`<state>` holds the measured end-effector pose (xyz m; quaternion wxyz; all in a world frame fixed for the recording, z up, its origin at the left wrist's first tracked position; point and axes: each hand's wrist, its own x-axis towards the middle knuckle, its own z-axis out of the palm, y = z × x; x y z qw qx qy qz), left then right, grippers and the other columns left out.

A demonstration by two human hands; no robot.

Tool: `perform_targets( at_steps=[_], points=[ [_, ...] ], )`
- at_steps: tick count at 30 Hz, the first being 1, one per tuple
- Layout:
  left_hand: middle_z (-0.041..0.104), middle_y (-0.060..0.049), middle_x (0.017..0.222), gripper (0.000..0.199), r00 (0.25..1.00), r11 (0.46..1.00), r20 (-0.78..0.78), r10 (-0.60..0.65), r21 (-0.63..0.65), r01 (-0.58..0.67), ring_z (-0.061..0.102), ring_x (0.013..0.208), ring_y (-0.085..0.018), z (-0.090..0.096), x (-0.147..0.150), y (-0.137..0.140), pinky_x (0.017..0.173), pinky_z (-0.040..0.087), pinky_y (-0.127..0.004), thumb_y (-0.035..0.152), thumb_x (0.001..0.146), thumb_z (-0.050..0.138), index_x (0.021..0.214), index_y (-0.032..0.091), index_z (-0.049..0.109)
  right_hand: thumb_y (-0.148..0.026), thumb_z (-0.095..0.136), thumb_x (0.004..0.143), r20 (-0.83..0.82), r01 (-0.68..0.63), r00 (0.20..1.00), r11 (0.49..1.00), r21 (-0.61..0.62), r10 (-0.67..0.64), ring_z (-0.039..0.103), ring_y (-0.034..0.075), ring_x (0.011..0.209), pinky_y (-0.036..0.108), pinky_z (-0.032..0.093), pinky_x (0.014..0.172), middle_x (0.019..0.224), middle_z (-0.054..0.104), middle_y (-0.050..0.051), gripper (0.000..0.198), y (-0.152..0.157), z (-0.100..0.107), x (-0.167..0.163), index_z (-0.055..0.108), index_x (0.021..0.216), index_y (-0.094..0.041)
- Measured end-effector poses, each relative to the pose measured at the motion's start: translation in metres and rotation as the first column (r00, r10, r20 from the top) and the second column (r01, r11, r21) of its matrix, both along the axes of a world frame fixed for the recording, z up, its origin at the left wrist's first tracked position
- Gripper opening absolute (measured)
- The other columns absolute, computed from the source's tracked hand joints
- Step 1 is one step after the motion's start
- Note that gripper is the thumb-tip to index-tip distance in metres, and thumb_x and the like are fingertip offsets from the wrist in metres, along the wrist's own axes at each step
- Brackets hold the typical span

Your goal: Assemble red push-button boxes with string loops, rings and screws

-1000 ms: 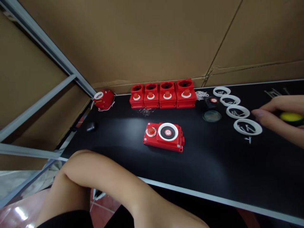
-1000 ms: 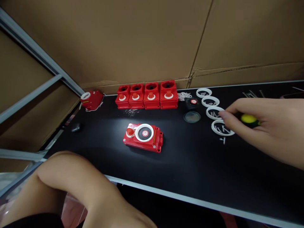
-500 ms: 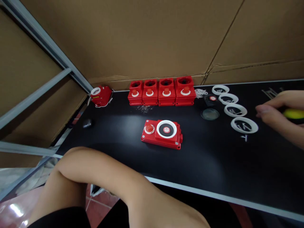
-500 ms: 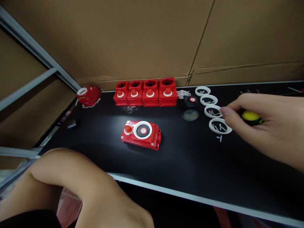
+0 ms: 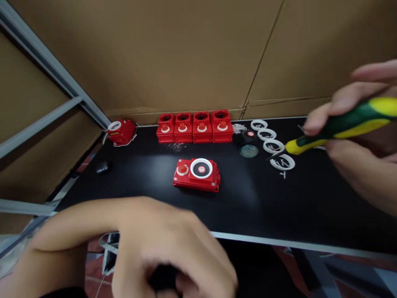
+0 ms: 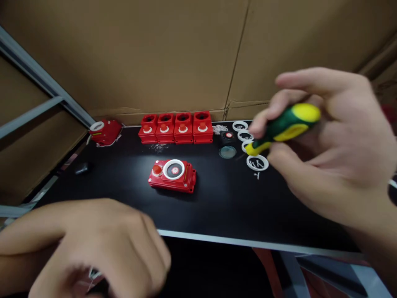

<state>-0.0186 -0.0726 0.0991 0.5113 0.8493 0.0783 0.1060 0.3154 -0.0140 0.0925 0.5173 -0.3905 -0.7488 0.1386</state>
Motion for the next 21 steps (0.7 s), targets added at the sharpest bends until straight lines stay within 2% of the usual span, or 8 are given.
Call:
perform_targets(
  at_steps=[1,2,4,6,8,10,13,21],
  points=[
    [0.075,0.0,0.081,0.02,0.999,0.995,0.052,-0.007,0.104,0.001,0.074,0.072,-0.019,0.002,-0.004,0.012,0.08,0.068,-0.031,0.011,0.086,0.064,0.094,0.028,0.069,-0.06,0.084,0.102,-0.014,-0.054,0.998,0.999,-0.002,0.054,0.079,0.025,0.119,0.051,0.071,0.109,0.133,0.073,0.004,0.064,0.0,0.003,-0.007,0.063,0.163,-0.06],
    [0.071,0.001,0.078,0.021,0.982,0.963,0.137,0.131,0.219,-0.159,0.071,0.072,-0.02,0.002,-0.009,0.026,0.079,0.067,-0.035,0.011,0.087,0.063,0.095,0.029,0.068,-0.047,0.086,0.103,-0.068,-0.114,0.991,0.993,-0.001,0.114,0.079,0.025,0.129,0.05,0.07,0.116,0.133,0.076,0.002,0.064,0.003,0.004,-0.012,0.065,0.162,-0.054],
    [0.074,-0.005,0.095,0.012,0.857,0.721,0.251,0.45,0.465,-0.515,0.072,0.089,-0.026,-0.006,-0.021,0.054,0.09,0.067,-0.044,0.019,0.093,0.068,0.101,0.028,0.065,-0.027,0.093,0.096,-0.271,-0.257,0.927,0.965,0.049,0.26,0.082,0.025,0.129,0.048,0.071,0.12,0.127,0.084,0.002,0.061,0.014,-0.003,-0.022,0.075,0.153,-0.039],
    [0.074,-0.012,0.119,0.031,0.795,0.554,0.256,0.55,0.6,-0.577,0.073,0.111,-0.033,-0.021,-0.035,0.077,0.103,0.067,-0.053,0.035,0.093,0.077,0.118,0.025,0.063,-0.018,0.094,0.092,-0.402,-0.257,0.875,0.963,0.085,0.269,0.088,0.024,0.113,0.043,0.076,0.11,0.12,0.088,0.004,0.045,0.028,-0.019,-0.028,0.083,0.135,-0.027],
    [0.067,-0.021,0.147,0.066,0.784,0.553,0.101,0.612,0.654,-0.516,0.069,0.139,-0.041,-0.037,-0.047,0.089,0.12,0.061,-0.062,0.048,0.088,0.085,0.142,0.02,0.057,-0.017,0.093,0.092,-0.433,-0.227,0.863,0.966,0.126,0.259,0.089,0.022,0.1,0.038,0.079,0.094,0.118,0.09,0.003,0.042,0.038,-0.038,-0.032,0.084,0.132,-0.029],
    [0.063,-0.022,0.156,0.08,0.785,0.634,-0.066,0.615,0.633,-0.444,0.072,0.138,-0.039,-0.049,-0.054,0.09,0.119,0.064,-0.058,0.044,0.086,0.084,0.154,0.02,0.049,-0.019,0.093,0.092,-0.382,-0.177,0.883,0.947,0.268,0.273,0.088,0.023,0.095,0.038,0.079,0.08,0.118,0.089,0.002,0.049,0.039,-0.054,-0.034,0.083,0.137,-0.035],
    [0.072,-0.017,0.145,0.077,0.768,0.699,-0.209,0.605,0.601,-0.388,0.078,0.127,-0.035,-0.058,-0.051,0.081,0.114,0.067,-0.052,0.029,0.082,0.079,0.154,0.02,0.051,-0.025,0.086,0.1,-0.319,-0.142,0.914,0.933,0.33,0.252,0.086,0.025,0.092,0.042,0.078,0.076,0.123,0.087,0.002,0.052,0.029,-0.063,-0.036,0.077,0.148,-0.045],
    [0.074,-0.017,0.154,0.06,0.82,0.702,-0.07,0.568,0.56,-0.439,0.078,0.137,-0.034,-0.079,-0.026,0.066,0.12,0.066,-0.051,0.045,0.104,0.081,0.155,0.022,0.057,-0.029,0.083,0.103,-0.31,-0.232,0.902,0.942,0.243,0.302,0.085,0.019,0.091,0.037,0.076,0.078,0.126,0.081,-0.003,0.05,0.005,-0.052,-0.037,0.073,0.147,-0.052]
  ],
)
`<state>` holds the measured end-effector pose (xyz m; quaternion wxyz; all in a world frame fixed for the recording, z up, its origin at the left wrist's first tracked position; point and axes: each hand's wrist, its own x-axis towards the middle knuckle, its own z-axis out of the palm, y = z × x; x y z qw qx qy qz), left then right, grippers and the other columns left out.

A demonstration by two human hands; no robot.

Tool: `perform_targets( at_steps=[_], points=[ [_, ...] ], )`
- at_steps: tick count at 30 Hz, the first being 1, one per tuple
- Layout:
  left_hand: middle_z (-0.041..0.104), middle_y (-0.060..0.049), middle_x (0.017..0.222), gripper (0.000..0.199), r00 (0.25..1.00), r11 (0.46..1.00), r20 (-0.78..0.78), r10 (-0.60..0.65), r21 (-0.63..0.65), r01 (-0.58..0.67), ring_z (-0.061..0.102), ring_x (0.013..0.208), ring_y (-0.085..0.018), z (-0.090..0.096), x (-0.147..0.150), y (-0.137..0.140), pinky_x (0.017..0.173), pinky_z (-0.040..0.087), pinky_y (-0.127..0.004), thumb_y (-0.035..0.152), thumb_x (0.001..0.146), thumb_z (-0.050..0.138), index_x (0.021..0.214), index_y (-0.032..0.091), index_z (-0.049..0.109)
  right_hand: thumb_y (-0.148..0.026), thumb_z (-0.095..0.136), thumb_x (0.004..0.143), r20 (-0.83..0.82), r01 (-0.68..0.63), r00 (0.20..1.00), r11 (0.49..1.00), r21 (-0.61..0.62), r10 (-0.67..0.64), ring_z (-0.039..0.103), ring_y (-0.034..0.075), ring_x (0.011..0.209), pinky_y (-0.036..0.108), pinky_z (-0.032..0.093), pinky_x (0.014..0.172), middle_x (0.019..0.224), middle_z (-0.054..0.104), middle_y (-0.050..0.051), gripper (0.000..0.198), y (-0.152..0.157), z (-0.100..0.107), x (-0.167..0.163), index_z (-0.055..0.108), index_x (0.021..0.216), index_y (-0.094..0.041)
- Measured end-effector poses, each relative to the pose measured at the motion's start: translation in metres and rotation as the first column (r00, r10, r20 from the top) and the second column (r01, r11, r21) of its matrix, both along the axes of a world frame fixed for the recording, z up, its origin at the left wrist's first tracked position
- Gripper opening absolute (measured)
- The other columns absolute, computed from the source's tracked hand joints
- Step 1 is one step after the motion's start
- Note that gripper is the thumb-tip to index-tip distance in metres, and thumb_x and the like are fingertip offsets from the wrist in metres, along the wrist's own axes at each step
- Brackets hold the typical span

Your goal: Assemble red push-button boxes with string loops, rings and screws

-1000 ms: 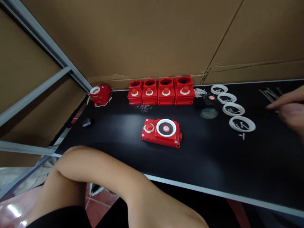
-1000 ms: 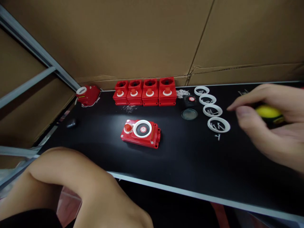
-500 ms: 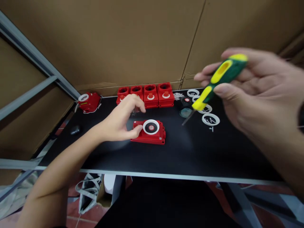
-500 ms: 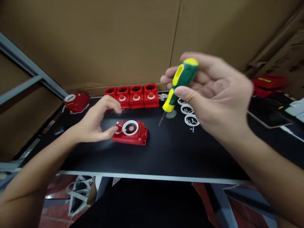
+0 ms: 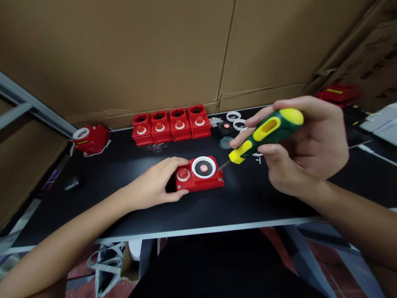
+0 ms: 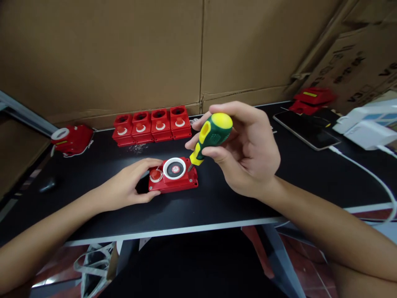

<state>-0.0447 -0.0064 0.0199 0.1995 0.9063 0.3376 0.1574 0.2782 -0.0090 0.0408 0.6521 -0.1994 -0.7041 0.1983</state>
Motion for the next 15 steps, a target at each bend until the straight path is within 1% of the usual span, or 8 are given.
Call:
perform_targets(
  at_steps=[3,5,8,10,12,15],
  points=[
    [0.071,-0.019,0.16,0.06,0.999,0.999,0.024,-0.028,0.047,0.026,0.075,0.146,-0.036,-0.0047,-0.0002,0.001,0.126,0.064,-0.052,0.05,0.109,0.078,0.157,0.022,0.057,-0.031,0.085,0.102,-0.012,-0.02,1.0,1.0,-0.003,0.02,0.085,0.022,0.091,0.04,0.076,0.078,0.126,0.081,-0.003,0.05,0.0011,0.0013,0.0037,0.074,0.146,-0.051],
    [0.071,-0.02,0.16,0.059,0.998,0.997,0.03,-0.048,0.065,0.046,0.074,0.147,-0.036,-0.005,-0.0011,0.0022,0.127,0.064,-0.053,0.054,0.112,0.076,0.158,0.022,0.057,-0.032,0.084,0.103,0.024,-0.01,1.0,0.999,-0.051,0.011,0.085,0.023,0.092,0.043,0.076,0.079,0.127,0.081,-0.003,0.048,0.0021,0.0012,0.0054,0.073,0.145,-0.051],
    [0.072,-0.02,0.158,0.059,0.997,0.995,0.035,-0.068,0.075,0.065,0.074,0.147,-0.036,-0.0033,-0.0016,0.0034,0.126,0.064,-0.054,0.056,0.113,0.075,0.158,0.022,0.058,-0.03,0.084,0.102,0.091,-0.036,0.995,0.997,-0.072,0.043,0.085,0.022,0.086,0.04,0.075,0.072,0.121,0.081,-0.002,0.044,0.0037,0.0002,0.0056,0.071,0.142,-0.042],
    [0.072,-0.02,0.158,0.058,0.998,0.996,0.03,-0.063,0.07,0.061,0.075,0.146,-0.036,-0.0019,-0.0015,0.0035,0.126,0.064,-0.055,0.055,0.113,0.076,0.158,0.022,0.059,-0.028,0.082,0.103,0.088,-0.061,0.994,0.994,-0.094,0.07,0.084,0.021,0.084,0.039,0.075,0.07,0.12,0.08,0.0,0.04,0.0046,-0.0003,0.0051,0.069,0.14,-0.037],
    [0.072,-0.019,0.158,0.058,0.998,0.997,0.017,-0.054,0.064,0.053,0.075,0.146,-0.036,-0.0007,-0.0017,0.0033,0.127,0.064,-0.056,0.053,0.112,0.077,0.158,0.024,0.059,-0.027,0.082,0.104,0.076,-0.072,0.994,0.989,-0.128,0.082,0.085,0.02,0.086,0.04,0.076,0.073,0.123,0.078,0.0,0.037,0.0048,0.0003,0.005,0.068,0.137,-0.036],
    [0.071,-0.019,0.16,0.058,0.999,0.997,-0.001,-0.053,0.063,0.053,0.074,0.147,-0.037,0.0009,-0.0024,0.0031,0.127,0.064,-0.056,0.054,0.113,0.076,0.159,0.024,0.058,-0.028,0.089,0.098,0.064,-0.076,0.994,0.987,-0.139,0.086,0.085,0.019,0.088,0.038,0.078,0.073,0.12,0.076,-0.001,0.039,0.0026,0.0033,0.0057,0.068,0.13,-0.034]
  ],
)
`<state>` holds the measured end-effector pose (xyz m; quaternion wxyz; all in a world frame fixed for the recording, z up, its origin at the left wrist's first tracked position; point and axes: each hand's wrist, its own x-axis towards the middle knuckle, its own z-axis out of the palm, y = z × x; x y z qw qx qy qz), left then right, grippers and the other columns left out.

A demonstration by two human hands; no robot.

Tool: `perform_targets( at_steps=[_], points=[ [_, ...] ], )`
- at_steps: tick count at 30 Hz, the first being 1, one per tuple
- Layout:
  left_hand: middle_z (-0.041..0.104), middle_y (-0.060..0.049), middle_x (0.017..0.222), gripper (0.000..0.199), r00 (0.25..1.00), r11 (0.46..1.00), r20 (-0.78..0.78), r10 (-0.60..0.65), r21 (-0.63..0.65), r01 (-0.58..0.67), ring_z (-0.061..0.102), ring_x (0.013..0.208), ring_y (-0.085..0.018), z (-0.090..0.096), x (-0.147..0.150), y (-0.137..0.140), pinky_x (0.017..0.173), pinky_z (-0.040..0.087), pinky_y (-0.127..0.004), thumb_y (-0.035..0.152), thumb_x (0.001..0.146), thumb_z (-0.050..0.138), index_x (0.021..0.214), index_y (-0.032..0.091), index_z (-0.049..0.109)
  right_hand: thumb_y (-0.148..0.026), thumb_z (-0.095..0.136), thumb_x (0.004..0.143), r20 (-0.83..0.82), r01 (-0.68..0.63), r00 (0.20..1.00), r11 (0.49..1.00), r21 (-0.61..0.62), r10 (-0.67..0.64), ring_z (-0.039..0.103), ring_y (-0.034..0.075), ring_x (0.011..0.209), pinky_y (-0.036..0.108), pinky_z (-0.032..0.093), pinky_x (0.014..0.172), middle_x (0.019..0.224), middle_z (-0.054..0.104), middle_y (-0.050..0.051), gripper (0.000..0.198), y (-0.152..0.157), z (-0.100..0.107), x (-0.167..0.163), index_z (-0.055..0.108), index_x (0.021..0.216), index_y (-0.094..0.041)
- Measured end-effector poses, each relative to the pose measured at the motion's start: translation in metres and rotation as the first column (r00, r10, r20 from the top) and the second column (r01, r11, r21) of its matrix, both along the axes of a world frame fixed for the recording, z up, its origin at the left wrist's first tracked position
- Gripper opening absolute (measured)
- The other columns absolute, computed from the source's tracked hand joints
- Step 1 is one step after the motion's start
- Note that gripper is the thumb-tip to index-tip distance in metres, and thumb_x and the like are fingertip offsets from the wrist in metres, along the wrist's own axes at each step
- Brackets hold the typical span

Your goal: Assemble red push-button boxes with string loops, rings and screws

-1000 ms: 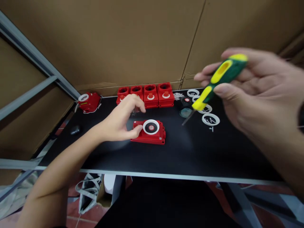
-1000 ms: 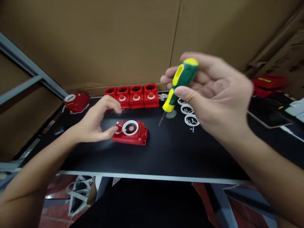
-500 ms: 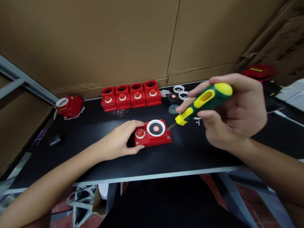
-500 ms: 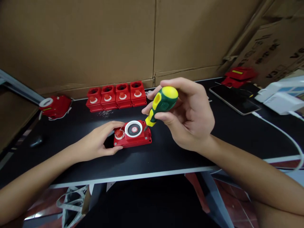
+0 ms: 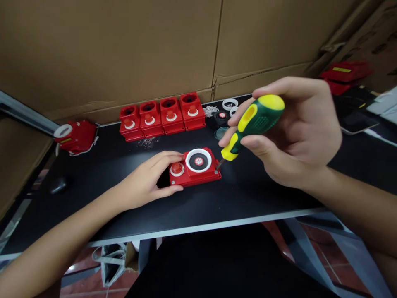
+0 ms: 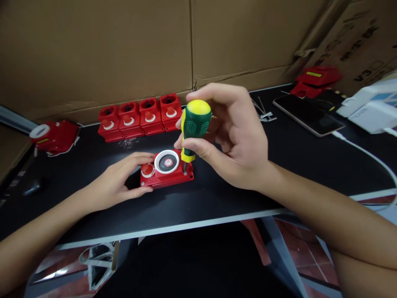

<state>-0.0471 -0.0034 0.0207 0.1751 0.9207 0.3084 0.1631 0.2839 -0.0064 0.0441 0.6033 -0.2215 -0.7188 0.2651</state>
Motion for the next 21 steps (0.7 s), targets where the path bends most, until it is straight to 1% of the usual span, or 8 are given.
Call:
perform_targets(
  at_steps=[3,6,9,10,12,15,18,21],
  points=[
    [0.07,-0.019,0.161,0.059,1.0,1.0,-0.013,-0.006,0.006,0.006,0.074,0.148,-0.036,0.0013,-0.0005,0.0004,0.126,0.064,-0.056,0.056,0.114,0.074,0.16,0.023,0.057,-0.027,0.094,0.094,-0.034,0.012,0.999,1.0,-0.026,-0.013,0.085,0.019,0.092,0.039,0.08,0.076,0.119,0.074,-0.002,0.044,-0.0041,0.0029,0.0013,0.068,0.128,-0.035],
    [0.07,-0.02,0.162,0.059,1.0,1.0,-0.026,-0.01,0.012,0.011,0.073,0.148,-0.037,0.0015,-0.0004,0.001,0.127,0.063,-0.055,0.058,0.115,0.072,0.159,0.022,0.056,-0.019,0.092,0.095,-0.047,-0.028,0.999,0.998,-0.048,0.026,0.086,0.019,0.099,0.041,0.08,0.082,0.127,0.072,-0.002,0.05,-0.0073,0.0038,0.0031,0.071,0.136,-0.038],
    [0.071,-0.02,0.16,0.06,1.0,1.0,0.001,0.001,0.009,-0.001,0.074,0.146,-0.037,0.0001,-0.0006,0.0009,0.125,0.064,-0.054,0.057,0.113,0.075,0.157,0.022,0.056,-0.014,0.092,0.093,-0.074,-0.042,0.997,0.996,-0.078,0.036,0.086,0.019,0.106,0.042,0.08,0.087,0.135,0.071,-0.003,0.057,-0.0076,0.0021,0.004,0.075,0.139,-0.041],
    [0.072,-0.02,0.16,0.06,1.0,1.0,0.014,0.007,0.003,-0.007,0.075,0.145,-0.036,-0.0005,-0.0007,0.0006,0.124,0.065,-0.054,0.057,0.112,0.076,0.156,0.022,0.056,-0.013,0.093,0.092,-0.081,-0.044,0.996,0.996,-0.082,0.037,0.086,0.019,0.106,0.042,0.08,0.087,0.135,0.071,-0.003,0.058,-0.0071,0.001,0.0037,0.075,0.14,-0.042],
    [0.072,-0.019,0.159,0.058,0.999,1.0,0.029,0.027,-0.016,-0.027,0.077,0.143,-0.036,-0.0017,-0.0011,-0.0002,0.122,0.066,-0.053,0.056,0.111,0.078,0.152,0.023,0.056,-0.013,0.091,0.093,-0.096,-0.056,0.994,0.997,-0.049,0.052,0.086,0.019,0.101,0.041,0.08,0.083,0.131,0.072,-0.003,0.06,-0.0054,-0.0017,0.0027,0.075,0.142,-0.044],
    [0.072,-0.02,0.159,0.056,0.998,0.998,0.018,0.059,-0.039,-0.059,0.078,0.142,-0.036,-0.0028,-0.0014,-0.0012,0.12,0.067,-0.053,0.056,0.109,0.081,0.147,0.023,0.057,-0.019,0.088,0.097,-0.086,-0.046,0.995,0.999,-0.008,0.045,0.085,0.02,0.092,0.042,0.079,0.077,0.131,0.074,-0.002,0.054,-0.0038,-0.0043,0.0012,0.074,0.143,-0.044],
    [0.072,-0.02,0.16,0.055,0.998,0.997,0.023,0.064,-0.047,-0.063,0.077,0.143,-0.036,-0.0033,-0.001,-0.0014,0.121,0.066,-0.054,0.057,0.109,0.08,0.146,0.024,0.056,-0.019,0.088,0.098,-0.079,-0.026,0.997,0.999,-0.025,0.024,0.085,0.02,0.093,0.043,0.078,0.079,0.133,0.074,-0.002,0.054,-0.0054,-0.0033,0.0012,0.075,0.143,-0.045],
    [0.071,-0.02,0.161,0.052,0.998,0.998,0.036,0.049,-0.048,-0.047,0.076,0.146,-0.036,-0.0039,-0.0008,-0.0009,0.121,0.065,-0.054,0.058,0.111,0.077,0.144,0.024,0.054,-0.013,0.087,0.097,-0.084,-0.061,0.995,0.997,-0.047,0.057,0.086,0.019,0.096,0.04,0.078,0.082,0.131,0.074,-0.004,0.06,-0.0074,-0.0014,0.001,0.075,0.144,-0.047]
  ],
)
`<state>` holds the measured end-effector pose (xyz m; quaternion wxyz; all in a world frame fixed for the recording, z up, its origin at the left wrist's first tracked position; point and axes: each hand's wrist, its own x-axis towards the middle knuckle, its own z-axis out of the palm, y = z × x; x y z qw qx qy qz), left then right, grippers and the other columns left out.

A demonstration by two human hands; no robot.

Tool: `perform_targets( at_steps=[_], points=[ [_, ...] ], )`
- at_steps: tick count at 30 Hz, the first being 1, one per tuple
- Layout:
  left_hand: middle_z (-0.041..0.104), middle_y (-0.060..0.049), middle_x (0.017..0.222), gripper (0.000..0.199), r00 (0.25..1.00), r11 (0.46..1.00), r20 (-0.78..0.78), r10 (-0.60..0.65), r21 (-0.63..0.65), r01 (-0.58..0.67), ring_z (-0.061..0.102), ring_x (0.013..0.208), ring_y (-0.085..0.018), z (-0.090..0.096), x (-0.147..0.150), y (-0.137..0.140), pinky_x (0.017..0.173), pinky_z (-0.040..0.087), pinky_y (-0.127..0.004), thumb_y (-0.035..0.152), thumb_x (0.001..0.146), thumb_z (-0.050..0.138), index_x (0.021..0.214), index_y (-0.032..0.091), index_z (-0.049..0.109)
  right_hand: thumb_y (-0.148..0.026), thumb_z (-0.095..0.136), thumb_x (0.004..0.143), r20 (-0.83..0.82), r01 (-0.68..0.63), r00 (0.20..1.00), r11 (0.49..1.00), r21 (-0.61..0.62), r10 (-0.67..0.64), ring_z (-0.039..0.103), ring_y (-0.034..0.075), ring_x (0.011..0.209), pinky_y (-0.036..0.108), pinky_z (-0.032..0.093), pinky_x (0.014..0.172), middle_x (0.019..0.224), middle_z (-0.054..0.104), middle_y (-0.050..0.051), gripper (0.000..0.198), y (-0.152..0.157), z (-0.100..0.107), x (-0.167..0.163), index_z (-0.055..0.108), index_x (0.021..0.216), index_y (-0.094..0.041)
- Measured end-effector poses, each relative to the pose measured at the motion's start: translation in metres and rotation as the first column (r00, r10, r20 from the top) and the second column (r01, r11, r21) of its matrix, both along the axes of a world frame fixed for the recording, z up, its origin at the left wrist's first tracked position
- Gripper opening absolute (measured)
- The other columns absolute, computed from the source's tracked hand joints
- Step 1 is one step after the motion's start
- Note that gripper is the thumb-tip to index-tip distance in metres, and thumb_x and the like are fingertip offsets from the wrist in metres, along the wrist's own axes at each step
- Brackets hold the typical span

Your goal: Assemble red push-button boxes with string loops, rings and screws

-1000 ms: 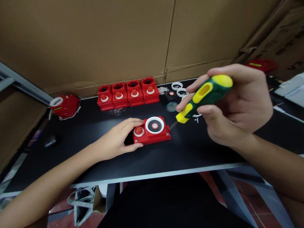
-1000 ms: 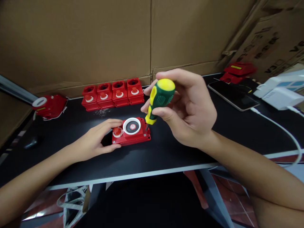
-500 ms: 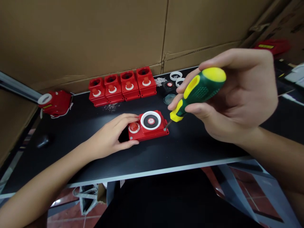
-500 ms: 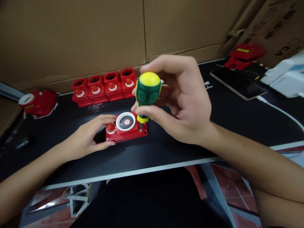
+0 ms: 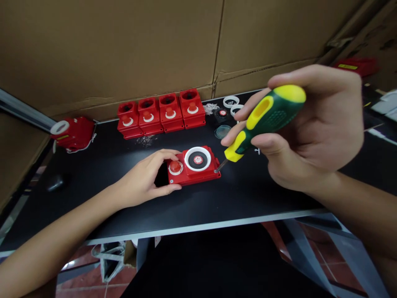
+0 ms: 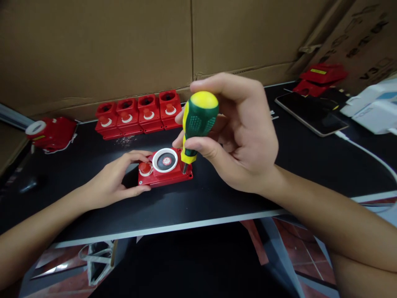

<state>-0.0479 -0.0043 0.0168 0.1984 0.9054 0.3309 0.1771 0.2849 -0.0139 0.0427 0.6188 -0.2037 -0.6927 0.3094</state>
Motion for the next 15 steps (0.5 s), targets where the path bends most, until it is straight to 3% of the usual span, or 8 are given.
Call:
perform_targets(
  at_steps=[7,11,15],
  points=[
    [0.072,-0.02,0.16,0.053,1.0,0.999,0.02,-0.021,0.028,0.021,0.078,0.142,-0.036,-0.0014,-0.0018,0.002,0.119,0.067,-0.053,0.061,0.11,0.078,0.143,0.025,0.055,-0.023,0.087,0.099,0.067,0.022,0.997,0.997,0.072,-0.027,0.086,0.019,0.093,0.04,0.079,0.079,0.128,0.074,-0.002,0.048,0.0036,0.0002,-0.0001,0.071,0.141,-0.04],
    [0.071,-0.02,0.161,0.051,1.0,1.0,0.012,-0.016,0.023,0.015,0.077,0.144,-0.036,-0.0007,-0.0018,0.0014,0.12,0.066,-0.053,0.058,0.11,0.079,0.141,0.025,0.056,-0.021,0.08,0.104,0.129,-0.085,0.989,0.994,0.069,0.076,0.087,0.019,0.1,0.037,0.079,0.082,0.132,0.076,-0.002,0.046,0.0061,0.0038,0.0031,0.068,0.144,-0.038],
    [0.072,-0.021,0.159,0.051,0.999,0.999,0.018,-0.032,0.03,0.031,0.078,0.142,-0.036,0.0003,-0.0003,0.0012,0.118,0.067,-0.052,0.058,0.11,0.079,0.141,0.024,0.056,-0.021,0.062,0.116,0.263,-0.223,0.945,0.971,0.088,0.193,0.086,0.017,0.103,0.032,0.076,0.086,0.115,0.078,0.0,0.041,0.0076,0.0057,0.0049,0.059,0.155,-0.029]
  ],
)
